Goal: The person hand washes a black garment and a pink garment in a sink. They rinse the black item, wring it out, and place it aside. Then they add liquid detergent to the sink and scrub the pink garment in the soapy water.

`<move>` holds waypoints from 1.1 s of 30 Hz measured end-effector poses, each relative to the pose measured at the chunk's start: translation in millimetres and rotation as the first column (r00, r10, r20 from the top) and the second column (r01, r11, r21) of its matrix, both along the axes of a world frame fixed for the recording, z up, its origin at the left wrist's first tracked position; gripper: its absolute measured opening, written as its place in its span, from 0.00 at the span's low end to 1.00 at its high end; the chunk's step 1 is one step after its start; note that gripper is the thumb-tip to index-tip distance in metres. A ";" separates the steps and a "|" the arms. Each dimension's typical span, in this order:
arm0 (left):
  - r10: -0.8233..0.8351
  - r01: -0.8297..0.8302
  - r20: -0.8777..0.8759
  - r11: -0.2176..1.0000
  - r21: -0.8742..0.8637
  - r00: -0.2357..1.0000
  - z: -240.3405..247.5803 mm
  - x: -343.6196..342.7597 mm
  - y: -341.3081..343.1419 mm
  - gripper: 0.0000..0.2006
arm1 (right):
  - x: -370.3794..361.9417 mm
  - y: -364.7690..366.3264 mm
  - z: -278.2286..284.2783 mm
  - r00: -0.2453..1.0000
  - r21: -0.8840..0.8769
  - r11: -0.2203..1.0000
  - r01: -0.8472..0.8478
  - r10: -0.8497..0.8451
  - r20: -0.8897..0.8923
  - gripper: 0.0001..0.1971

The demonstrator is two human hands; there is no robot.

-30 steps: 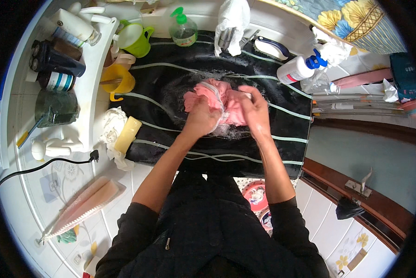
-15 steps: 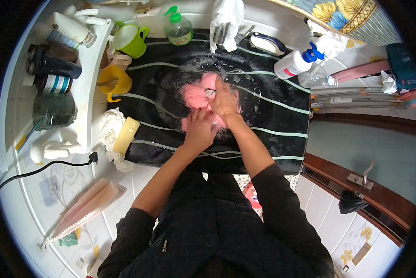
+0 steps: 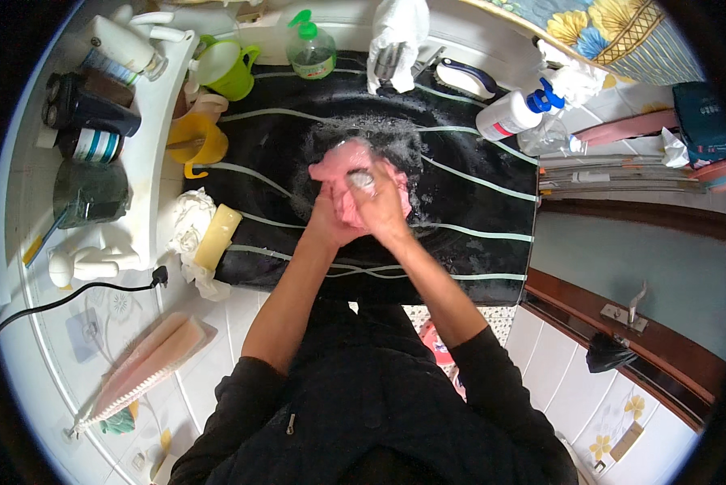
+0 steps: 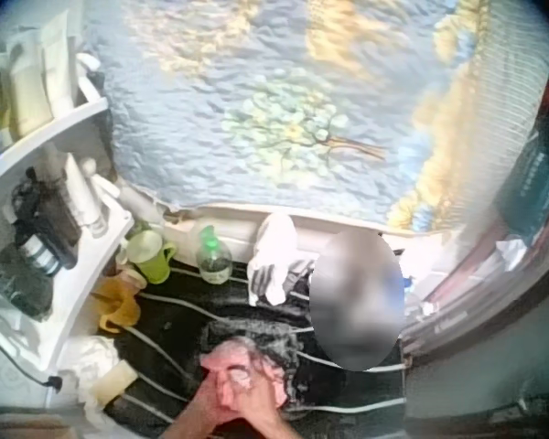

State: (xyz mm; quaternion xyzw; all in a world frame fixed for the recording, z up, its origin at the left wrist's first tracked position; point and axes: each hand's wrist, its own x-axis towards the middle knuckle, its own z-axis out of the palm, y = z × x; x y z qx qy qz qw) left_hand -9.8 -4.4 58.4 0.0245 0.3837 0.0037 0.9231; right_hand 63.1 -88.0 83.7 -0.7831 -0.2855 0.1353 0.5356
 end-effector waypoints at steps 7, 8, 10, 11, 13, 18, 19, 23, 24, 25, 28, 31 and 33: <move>0.002 -0.059 0.230 0.969 0.241 0.973 -39.7 15.1 13.6 0.26 | -40.0 -13.5 16.4 0.990 -0.072 0.992 -0.103 0.109 0.094 0.23; -0.014 -0.059 0.261 0.962 0.268 0.965 -43.2 14.9 12.2 0.25 | -43.1 -12.2 13.0 0.989 -0.106 0.990 -0.096 0.107 0.106 0.24; -0.054 -0.069 0.316 0.929 0.364 0.947 -51.7 15.6 8.3 0.23 | -41.7 -7.1 6.3 0.974 -0.068 0.997 -0.042 0.056 0.219 0.26; -0.072 -0.082 0.341 0.905 0.417 0.937 -55.7 16.2 7.2 0.22 | -36.1 -2.6 1.8 0.976 -0.058 0.998 0.004 0.009 0.219 0.26; -0.116 -0.081 0.350 0.862 0.500 0.929 -68.3 11.4 2.7 0.20 | -22.7 2.6 -23.1 0.972 -0.046 0.994 0.096 -0.084 0.219 0.26; 0.133 -0.139 0.040 0.955 0.261 0.990 -44.8 15.6 -9.6 0.20 | 27.2 -9.7 -72.4 0.950 -0.172 0.946 0.276 -0.241 0.200 0.20; 0.154 -0.139 -0.023 0.939 0.316 0.988 -34.9 18.3 -12.9 0.21 | 35.9 -20.3 -80.8 0.929 -0.186 0.940 0.286 -0.224 0.296 0.21; 0.124 -0.146 0.077 0.866 0.478 0.989 -50.2 -3.5 -3.2 0.21 | 44.4 -34.3 -73.4 0.955 -0.365 0.896 0.254 -0.172 0.242 0.25; 0.089 -0.065 -0.022 0.856 0.513 0.996 -40.3 -3.4 -4.3 0.20 | 49.8 -44.0 -85.6 0.937 -0.411 0.856 0.315 -0.212 0.277 0.25; 0.067 0.014 -0.129 0.838 0.546 0.989 -23.0 -8.7 -3.6 0.19 | 54.4 -48.0 -81.6 0.943 -0.470 0.826 0.313 -0.209 0.259 0.23; 0.016 0.132 -0.246 0.808 0.575 0.969 -3.6 -25.2 -4.4 0.18 | 61.8 -54.0 -68.6 0.955 -0.549 0.784 0.289 -0.202 0.215 0.27; -0.182 0.285 -0.254 0.837 0.467 0.950 2.3 -29.5 6.3 0.27 | 57.7 -37.5 -52.8 0.945 -0.483 0.812 0.328 -0.284 0.163 0.31; -0.269 0.344 -0.258 0.884 0.316 0.928 20.6 -19.1 14.2 0.33 | 45.6 -20.5 -33.9 0.983 -0.487 0.856 0.173 -0.179 0.035 0.37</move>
